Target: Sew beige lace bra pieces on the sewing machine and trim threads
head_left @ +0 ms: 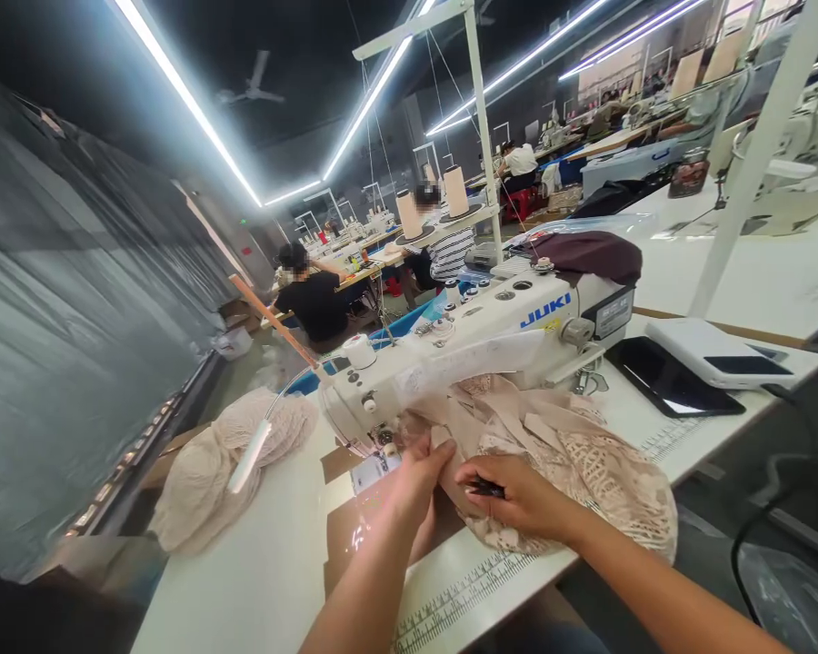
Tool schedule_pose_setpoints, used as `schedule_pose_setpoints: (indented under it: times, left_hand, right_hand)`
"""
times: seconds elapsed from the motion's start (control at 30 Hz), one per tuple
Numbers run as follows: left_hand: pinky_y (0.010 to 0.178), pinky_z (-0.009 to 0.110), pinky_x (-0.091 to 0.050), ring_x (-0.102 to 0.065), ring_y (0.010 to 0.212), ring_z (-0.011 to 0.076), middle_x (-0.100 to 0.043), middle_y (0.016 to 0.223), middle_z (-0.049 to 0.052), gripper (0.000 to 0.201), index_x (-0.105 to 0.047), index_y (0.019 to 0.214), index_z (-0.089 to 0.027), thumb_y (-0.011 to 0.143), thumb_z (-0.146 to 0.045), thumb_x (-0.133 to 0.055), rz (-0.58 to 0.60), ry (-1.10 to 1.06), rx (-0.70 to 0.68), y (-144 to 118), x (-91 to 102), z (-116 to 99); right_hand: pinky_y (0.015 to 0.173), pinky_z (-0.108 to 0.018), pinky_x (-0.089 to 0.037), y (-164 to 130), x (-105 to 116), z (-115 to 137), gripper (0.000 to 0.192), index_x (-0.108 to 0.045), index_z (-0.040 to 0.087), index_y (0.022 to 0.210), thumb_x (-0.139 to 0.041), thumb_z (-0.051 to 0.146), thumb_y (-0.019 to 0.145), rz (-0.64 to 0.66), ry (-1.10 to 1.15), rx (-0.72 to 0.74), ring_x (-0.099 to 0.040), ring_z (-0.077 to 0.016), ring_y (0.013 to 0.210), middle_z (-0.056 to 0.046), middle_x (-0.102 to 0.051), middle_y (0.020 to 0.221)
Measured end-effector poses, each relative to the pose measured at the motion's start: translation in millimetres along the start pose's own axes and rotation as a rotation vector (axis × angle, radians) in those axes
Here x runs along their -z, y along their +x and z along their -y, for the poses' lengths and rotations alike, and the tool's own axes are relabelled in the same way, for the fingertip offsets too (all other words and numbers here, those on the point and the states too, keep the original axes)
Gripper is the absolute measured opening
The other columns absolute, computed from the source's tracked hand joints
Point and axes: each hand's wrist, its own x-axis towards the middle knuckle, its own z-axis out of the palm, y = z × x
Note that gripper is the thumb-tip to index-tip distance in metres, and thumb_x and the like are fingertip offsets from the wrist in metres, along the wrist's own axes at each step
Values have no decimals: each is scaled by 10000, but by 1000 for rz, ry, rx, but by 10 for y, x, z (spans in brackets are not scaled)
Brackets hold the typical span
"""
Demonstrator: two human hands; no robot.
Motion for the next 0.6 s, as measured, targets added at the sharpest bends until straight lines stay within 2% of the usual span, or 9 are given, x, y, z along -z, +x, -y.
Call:
schedule_pose_setpoints:
  times: [0.1,0.17,0.23,0.27,0.33,0.4,0.43,0.53,0.6]
  left_hand:
    - [758,302,-461,-583,830,211,-636,813,49,395,-627,883,-164,723,-520,-685,-95,55,-34,133,-87,24]
    - [723,262,-436,-549,815,187,-609,794,29,351,-610,794,-180,737,-520,-676,-131,117,-74,94,-98,-21]
    - [636,226,-395,-500,716,149,-544,701,7,386,-564,685,-172,766,-541,-641,-120,226,-113,-48,-89,-108]
    - [579,212,-360,-458,644,124,-494,645,-6,427,-530,636,-164,775,-556,-626,-80,272,-111,-151,-75,-159]
    - [486,195,-280,-362,524,79,-405,565,-29,494,-487,583,-149,763,-587,-626,77,255,-21,-407,-15,-249]
    - [425,186,-231,-317,441,54,-391,514,-35,521,-514,581,-133,712,-616,-662,234,66,142,-705,102,-299]
    - [404,185,-225,-319,408,49,-409,492,-29,526,-545,583,-120,677,-618,-689,273,-34,202,-862,182,-304]
    - [405,188,-271,-422,408,76,-510,493,25,502,-632,595,-86,611,-573,-754,234,-245,260,-1341,482,-245]
    - [451,199,-335,-503,467,112,-563,522,54,470,-644,581,-95,613,-549,-764,157,-322,217,-1642,682,-168]
  right_hand:
    - [845,-344,-467,12,12,-86,290,-618,223,1054,-457,396,888,-195,118,-159,-620,-237,965,-74,-683,1021]
    - [821,-358,-485,21,32,-172,364,-633,204,965,-389,468,914,-331,157,-265,-637,-244,906,-74,-690,929]
    - [727,-365,-507,28,47,-260,421,-627,190,935,-346,503,928,-378,171,-338,-644,-242,767,-57,-675,759]
    - [710,-367,-509,31,50,-299,432,-625,187,943,-342,512,930,-384,173,-354,-643,-244,748,-53,-669,727]
    - [767,-378,-504,31,50,-355,426,-630,190,973,-374,526,918,-404,177,-367,-643,-259,849,-72,-690,819]
    - [861,-393,-476,21,56,-375,416,-640,194,988,-409,530,903,-426,164,-369,-610,-277,997,-94,-687,972]
    - [862,-400,-476,10,62,-369,422,-639,193,1004,-404,530,905,-438,151,-379,-611,-281,995,-95,-686,953]
    - [773,-404,-504,-31,82,-289,410,-607,185,1064,-364,489,935,-497,39,-368,-642,-269,831,-63,-656,733]
    - [792,-394,-503,-28,53,-203,347,-598,194,1065,-360,416,948,-466,-88,-214,-643,-259,862,-81,-670,808]
